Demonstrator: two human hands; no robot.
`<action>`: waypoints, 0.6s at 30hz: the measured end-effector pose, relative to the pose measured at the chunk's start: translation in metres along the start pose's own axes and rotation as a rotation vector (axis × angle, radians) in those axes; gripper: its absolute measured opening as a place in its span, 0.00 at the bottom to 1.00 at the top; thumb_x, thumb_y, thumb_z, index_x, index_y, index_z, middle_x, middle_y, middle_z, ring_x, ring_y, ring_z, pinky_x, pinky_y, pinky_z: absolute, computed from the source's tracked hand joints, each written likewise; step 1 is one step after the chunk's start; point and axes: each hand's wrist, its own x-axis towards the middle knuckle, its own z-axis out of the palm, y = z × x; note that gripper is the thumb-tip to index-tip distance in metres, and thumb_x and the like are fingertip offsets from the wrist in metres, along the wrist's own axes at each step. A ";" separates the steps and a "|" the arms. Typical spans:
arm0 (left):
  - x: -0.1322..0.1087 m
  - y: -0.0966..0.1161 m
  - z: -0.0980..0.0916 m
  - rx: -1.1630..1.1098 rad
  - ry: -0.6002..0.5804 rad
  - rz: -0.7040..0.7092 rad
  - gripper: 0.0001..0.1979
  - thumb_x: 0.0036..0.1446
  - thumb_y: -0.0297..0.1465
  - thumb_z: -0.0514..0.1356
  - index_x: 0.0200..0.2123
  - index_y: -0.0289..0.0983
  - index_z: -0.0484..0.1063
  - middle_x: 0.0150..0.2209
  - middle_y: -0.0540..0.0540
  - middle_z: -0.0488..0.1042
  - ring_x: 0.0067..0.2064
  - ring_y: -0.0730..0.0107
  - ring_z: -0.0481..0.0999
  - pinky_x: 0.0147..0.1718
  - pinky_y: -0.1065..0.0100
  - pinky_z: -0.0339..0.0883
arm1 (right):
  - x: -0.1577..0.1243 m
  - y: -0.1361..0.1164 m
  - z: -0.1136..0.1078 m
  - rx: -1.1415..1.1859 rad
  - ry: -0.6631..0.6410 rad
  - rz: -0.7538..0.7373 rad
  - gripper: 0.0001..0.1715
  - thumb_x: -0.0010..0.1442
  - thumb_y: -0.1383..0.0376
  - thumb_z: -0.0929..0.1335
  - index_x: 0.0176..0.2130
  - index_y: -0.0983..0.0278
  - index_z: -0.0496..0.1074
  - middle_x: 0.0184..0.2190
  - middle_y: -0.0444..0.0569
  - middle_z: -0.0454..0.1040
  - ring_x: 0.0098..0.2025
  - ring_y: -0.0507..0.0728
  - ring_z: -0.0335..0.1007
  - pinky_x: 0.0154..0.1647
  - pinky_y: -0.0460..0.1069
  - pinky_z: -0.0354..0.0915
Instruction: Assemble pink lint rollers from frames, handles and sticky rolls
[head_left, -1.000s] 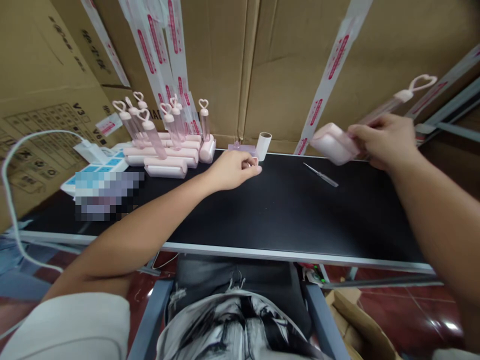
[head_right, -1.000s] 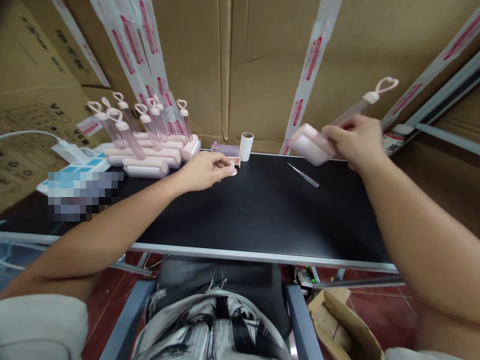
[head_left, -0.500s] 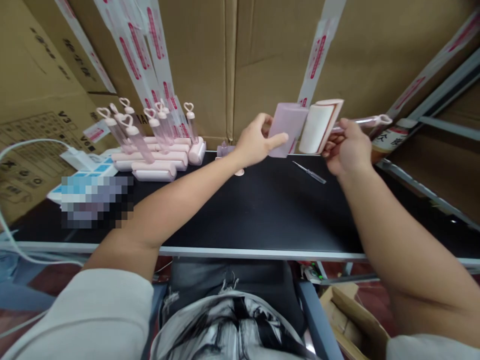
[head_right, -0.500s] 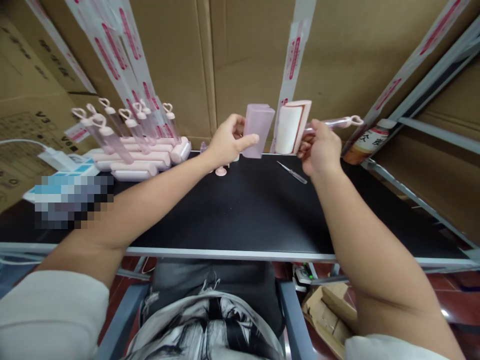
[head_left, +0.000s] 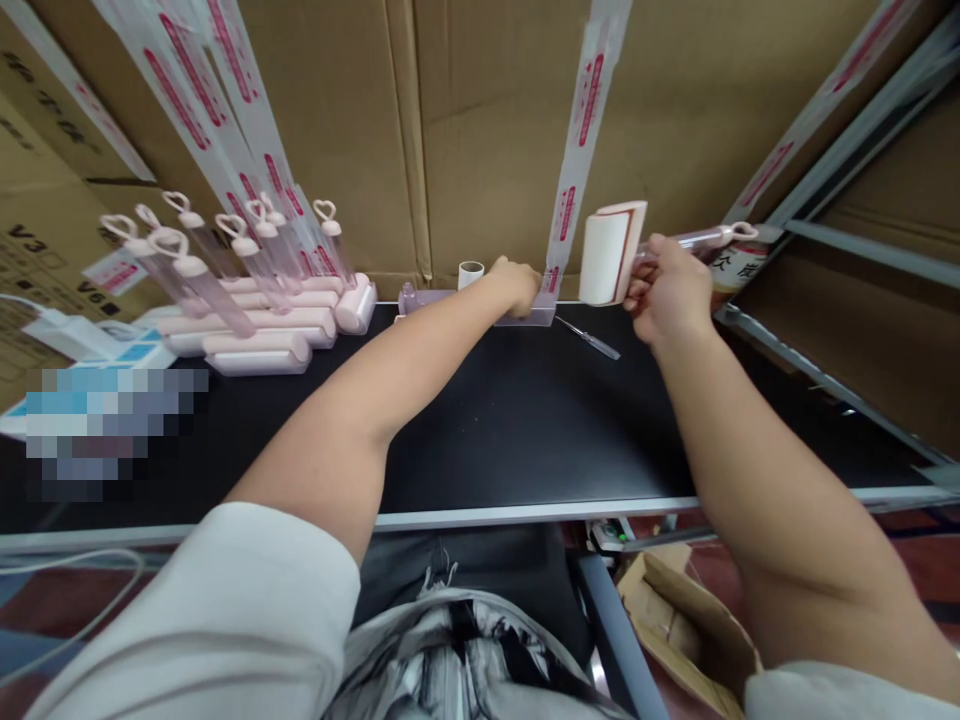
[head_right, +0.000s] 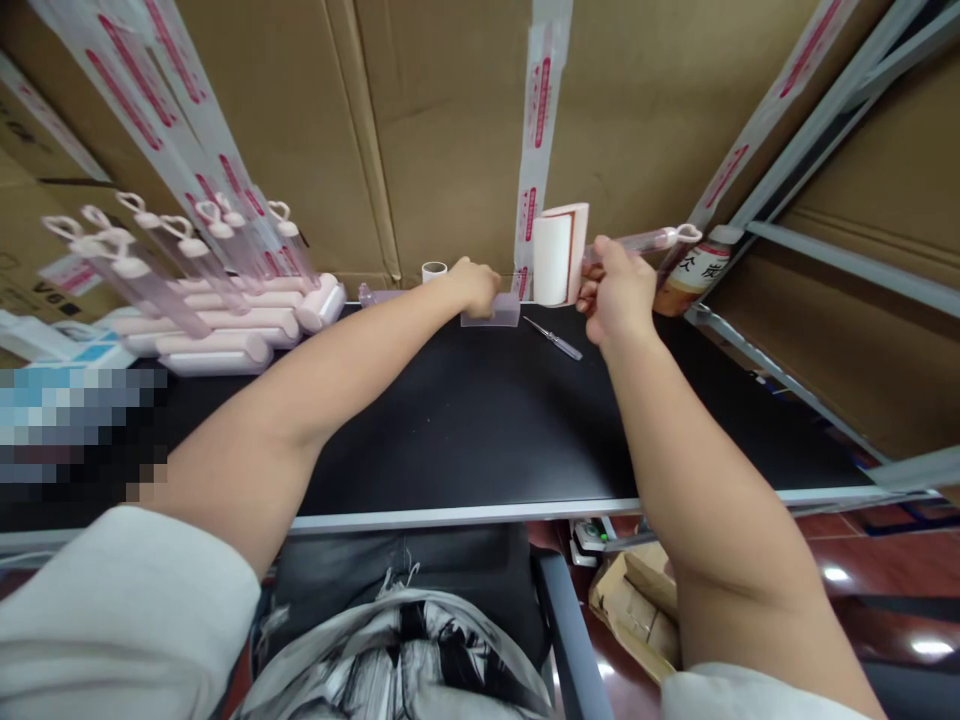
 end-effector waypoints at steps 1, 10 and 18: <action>0.001 -0.001 0.001 -0.004 -0.019 -0.008 0.30 0.60 0.32 0.71 0.66 0.34 0.79 0.65 0.29 0.81 0.67 0.40 0.79 0.71 0.44 0.62 | -0.001 0.003 0.001 -0.002 -0.020 -0.004 0.17 0.64 0.54 0.76 0.34 0.57 0.68 0.23 0.38 0.70 0.17 0.47 0.57 0.12 0.44 0.51; -0.057 0.014 0.009 -0.716 0.447 -0.042 0.34 0.64 0.25 0.58 0.74 0.34 0.62 0.65 0.35 0.79 0.63 0.56 0.81 0.62 0.60 0.73 | -0.037 0.014 0.023 0.088 -0.242 0.042 0.27 0.61 0.44 0.81 0.35 0.59 0.71 0.24 0.39 0.74 0.19 0.47 0.65 0.16 0.43 0.64; -0.164 -0.004 0.023 -1.390 0.803 -0.052 0.31 0.50 0.41 0.75 0.55 0.37 0.75 0.53 0.41 0.85 0.55 0.54 0.84 0.55 0.58 0.79 | -0.115 0.000 0.053 0.091 -0.727 0.230 0.42 0.56 0.25 0.74 0.41 0.58 0.79 0.36 0.51 0.85 0.34 0.60 0.84 0.36 0.55 0.83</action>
